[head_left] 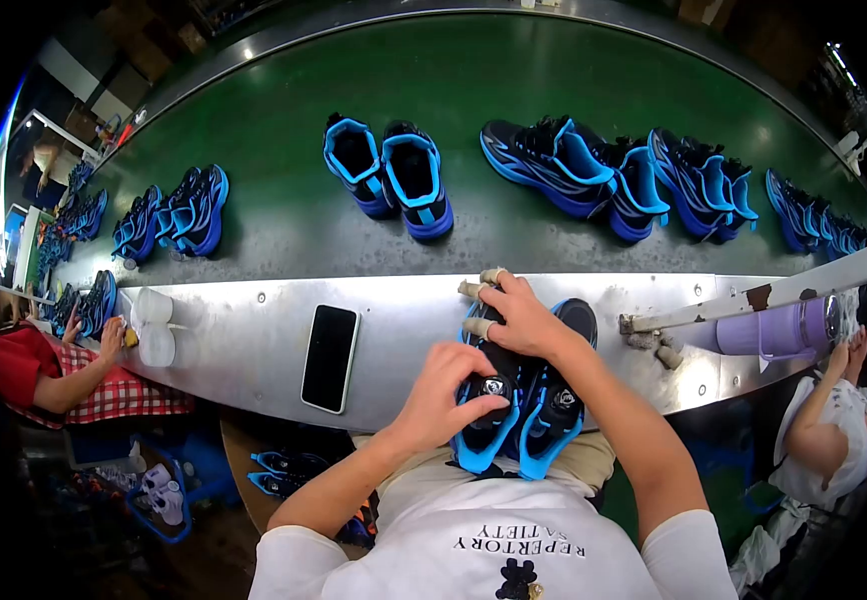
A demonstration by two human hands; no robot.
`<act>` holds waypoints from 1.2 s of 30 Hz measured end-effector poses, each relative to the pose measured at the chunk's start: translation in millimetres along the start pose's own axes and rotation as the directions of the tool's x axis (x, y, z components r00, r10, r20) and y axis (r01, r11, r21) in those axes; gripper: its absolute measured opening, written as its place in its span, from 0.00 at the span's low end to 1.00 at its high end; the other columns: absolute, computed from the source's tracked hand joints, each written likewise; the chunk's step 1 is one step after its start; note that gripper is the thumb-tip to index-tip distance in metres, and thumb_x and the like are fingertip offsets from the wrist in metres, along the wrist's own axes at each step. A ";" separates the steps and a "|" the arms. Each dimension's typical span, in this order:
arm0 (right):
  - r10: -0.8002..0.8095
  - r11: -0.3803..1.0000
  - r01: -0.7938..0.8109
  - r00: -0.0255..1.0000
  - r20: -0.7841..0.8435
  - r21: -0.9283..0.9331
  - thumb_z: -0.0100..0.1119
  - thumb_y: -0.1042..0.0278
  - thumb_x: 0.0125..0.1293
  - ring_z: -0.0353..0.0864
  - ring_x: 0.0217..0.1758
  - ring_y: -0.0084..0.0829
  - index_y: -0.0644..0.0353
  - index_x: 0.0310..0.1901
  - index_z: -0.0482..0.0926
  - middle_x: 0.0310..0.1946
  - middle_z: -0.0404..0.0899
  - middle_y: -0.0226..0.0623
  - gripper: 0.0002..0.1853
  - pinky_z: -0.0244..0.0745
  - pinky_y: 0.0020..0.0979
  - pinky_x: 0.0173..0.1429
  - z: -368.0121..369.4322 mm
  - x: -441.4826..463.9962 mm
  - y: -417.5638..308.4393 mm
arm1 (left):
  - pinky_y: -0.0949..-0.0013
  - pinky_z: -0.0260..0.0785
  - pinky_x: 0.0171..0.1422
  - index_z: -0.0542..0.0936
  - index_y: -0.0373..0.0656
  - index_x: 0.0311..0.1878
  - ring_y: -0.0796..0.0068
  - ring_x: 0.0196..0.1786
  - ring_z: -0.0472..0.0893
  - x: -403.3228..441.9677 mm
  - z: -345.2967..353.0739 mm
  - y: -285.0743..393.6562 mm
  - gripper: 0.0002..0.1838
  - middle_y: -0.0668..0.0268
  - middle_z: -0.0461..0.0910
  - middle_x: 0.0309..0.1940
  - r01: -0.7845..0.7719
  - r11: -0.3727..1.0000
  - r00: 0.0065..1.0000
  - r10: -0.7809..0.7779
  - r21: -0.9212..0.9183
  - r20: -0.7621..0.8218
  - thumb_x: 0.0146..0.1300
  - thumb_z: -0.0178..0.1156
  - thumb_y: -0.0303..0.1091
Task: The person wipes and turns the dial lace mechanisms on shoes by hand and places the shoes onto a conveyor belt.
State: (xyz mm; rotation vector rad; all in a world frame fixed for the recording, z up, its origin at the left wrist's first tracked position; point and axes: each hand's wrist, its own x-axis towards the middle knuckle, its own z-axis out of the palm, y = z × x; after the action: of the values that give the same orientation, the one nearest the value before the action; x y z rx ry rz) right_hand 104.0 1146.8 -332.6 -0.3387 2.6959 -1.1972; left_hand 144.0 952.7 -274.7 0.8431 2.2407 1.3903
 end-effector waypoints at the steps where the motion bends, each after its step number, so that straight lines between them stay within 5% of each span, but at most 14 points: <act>1: -0.003 1.000 0.003 1.000 0.011 -0.009 0.64 0.58 0.58 0.63 0.60 0.53 0.51 0.61 0.73 0.58 0.65 0.48 0.28 0.60 0.45 0.67 -1.4 0.1 1.0 | 0.62 0.59 0.65 0.78 0.43 0.50 0.64 0.57 0.70 3.1 -1.4 -6.4 0.16 0.65 0.75 0.50 -0.074 0.995 0.989 0.082 -0.072 0.126 0.59 0.63 0.34; 3: -0.043 0.999 0.043 0.999 0.013 -0.001 0.64 0.59 0.58 0.63 0.59 0.52 0.49 0.62 0.73 0.57 0.65 0.48 0.28 0.60 0.44 0.67 -0.4 -0.2 1.8 | 0.62 0.58 0.66 0.78 0.43 0.50 0.63 0.58 0.69 23.4 -12.2 -22.6 0.16 0.64 0.75 0.50 -0.193 0.952 0.900 0.268 -0.237 0.343 0.59 0.64 0.35; 7: -0.063 0.998 0.063 0.998 -0.009 0.030 0.63 0.59 0.59 0.64 0.59 0.52 0.48 0.62 0.73 0.57 0.66 0.48 0.27 0.61 0.44 0.66 -1.4 -0.1 2.3 | 0.62 0.58 0.68 0.78 0.43 0.50 0.63 0.60 0.68 39.0 -21.8 -14.4 0.16 0.64 0.75 0.52 -0.103 0.970 0.837 0.205 -0.221 0.507 0.59 0.64 0.35; 12: -0.051 0.999 0.051 0.999 -0.015 0.008 0.63 0.59 0.59 0.66 0.59 0.52 0.50 0.61 0.73 0.57 0.66 0.49 0.27 0.62 0.44 0.65 -0.5 -2.0 7.5 | 0.61 0.58 0.68 0.79 0.42 0.47 0.61 0.61 0.67 7.0 6.1 -1.6 0.16 0.64 0.75 0.52 0.017 0.990 0.997 -0.007 -0.139 0.077 0.57 0.66 0.36; 15: -0.118 0.993 0.119 0.991 -0.068 0.008 0.64 0.55 0.58 0.66 0.56 0.53 0.48 0.58 0.76 0.57 0.67 0.50 0.25 0.64 0.45 0.63 1.8 -4.6 15.5 | 0.60 0.55 0.70 0.79 0.42 0.46 0.61 0.63 0.66 21.1 2.9 -22.2 0.15 0.65 0.76 0.53 -0.236 0.962 0.925 0.266 -0.140 0.273 0.57 0.66 0.36; 19: -0.117 0.990 0.121 0.991 -0.070 0.065 0.65 0.57 0.57 0.66 0.59 0.54 0.49 0.58 0.76 0.57 0.67 0.51 0.26 0.63 0.44 0.65 -0.2 -4.2 21.7 | 0.59 0.53 0.71 0.79 0.44 0.50 0.61 0.65 0.64 40.6 -12.8 -8.8 0.15 0.65 0.76 0.52 -0.205 0.967 0.840 0.252 -0.150 0.480 0.59 0.64 0.34; 20: -0.121 0.991 0.126 0.986 -0.115 0.039 0.65 0.58 0.58 0.66 0.61 0.51 0.53 0.58 0.76 0.57 0.68 0.50 0.25 0.63 0.42 0.66 -5.2 -9.6 20.2 | 0.62 0.58 0.68 0.80 0.45 0.51 0.63 0.64 0.66 39.7 -10.3 -8.7 0.15 0.65 0.76 0.53 -0.257 0.962 0.846 0.271 -0.093 0.459 0.60 0.63 0.33; 23: -0.048 0.994 0.069 0.972 -0.231 0.083 0.64 0.63 0.59 0.67 0.63 0.45 0.56 0.59 0.74 0.57 0.69 0.47 0.25 0.62 0.37 0.67 -44.4 -38.7 -2.8 | 0.67 0.64 0.60 0.80 0.45 0.50 0.67 0.58 0.71 14.9 -10.4 4.8 0.14 0.63 0.77 0.51 0.043 0.977 0.990 -0.014 -0.208 0.138 0.61 0.62 0.33; 24: -0.040 0.992 0.064 0.978 -0.207 0.108 0.65 0.62 0.58 0.69 0.63 0.41 0.58 0.59 0.74 0.57 0.70 0.46 0.26 0.62 0.35 0.68 -58.1 -53.8 -14.4 | 0.70 0.67 0.52 0.81 0.44 0.48 0.70 0.52 0.75 9.2 -15.0 7.9 0.12 0.62 0.77 0.46 0.125 0.988 0.991 -0.121 -0.087 0.052 0.61 0.62 0.34; 25: 0.007 0.978 0.004 0.999 -0.054 0.207 0.69 0.58 0.55 0.66 0.65 0.43 0.58 0.60 0.73 0.59 0.68 0.47 0.31 0.60 0.37 0.69 -69.6 -67.4 -25.5 | 0.70 0.67 0.50 0.80 0.44 0.48 0.70 0.50 0.75 5.5 -14.7 14.5 0.13 0.62 0.77 0.45 0.145 0.988 0.987 -0.142 -0.048 0.074 0.60 0.63 0.34; 27: -0.109 0.992 0.103 0.991 0.075 0.077 0.72 0.54 0.52 0.63 0.67 0.46 0.59 0.61 0.71 0.61 0.65 0.49 0.36 0.59 0.38 0.69 -70.6 -92.9 -44.8 | 0.69 0.68 0.47 0.80 0.44 0.47 0.70 0.46 0.76 7.9 -9.0 27.2 0.15 0.63 0.76 0.41 0.162 0.986 0.980 -0.164 0.028 0.109 0.58 0.65 0.36; 29: -0.116 0.989 0.104 0.987 0.115 0.102 0.73 0.52 0.49 0.61 0.68 0.49 0.60 0.62 0.69 0.63 0.62 0.50 0.40 0.59 0.40 0.70 -65.3 -104.7 -63.9 | 0.67 0.69 0.44 0.77 0.42 0.44 0.67 0.41 0.76 14.0 5.1 27.1 0.17 0.62 0.74 0.37 0.024 0.990 0.997 -0.035 0.140 0.073 0.53 0.69 0.37; 31: -0.073 0.996 0.070 0.996 0.051 0.053 0.73 0.54 0.49 0.65 0.63 0.49 0.63 0.58 0.72 0.59 0.66 0.49 0.36 0.62 0.41 0.67 -52.8 -105.5 -64.9 | 0.66 0.69 0.42 0.75 0.41 0.41 0.66 0.39 0.75 22.4 12.8 29.6 0.18 0.62 0.73 0.35 0.006 0.961 0.997 -0.027 0.275 0.072 0.52 0.70 0.37; 36: -0.032 0.996 0.029 0.999 -0.036 -0.083 0.70 0.68 0.45 0.73 0.53 0.44 0.64 0.51 0.75 0.51 0.72 0.42 0.28 0.73 0.39 0.55 -39.7 -109.5 -58.0 | 0.62 0.69 0.40 0.72 0.39 0.35 0.60 0.36 0.75 35.3 16.2 34.9 0.18 0.57 0.73 0.34 0.124 0.956 0.965 -0.179 0.267 0.192 0.46 0.70 0.34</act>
State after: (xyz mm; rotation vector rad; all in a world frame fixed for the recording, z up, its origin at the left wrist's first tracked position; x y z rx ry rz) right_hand 207.1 1167.2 -256.0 -0.3738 2.7878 -1.1132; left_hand 137.2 998.6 -250.7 0.8353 2.2873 0.9095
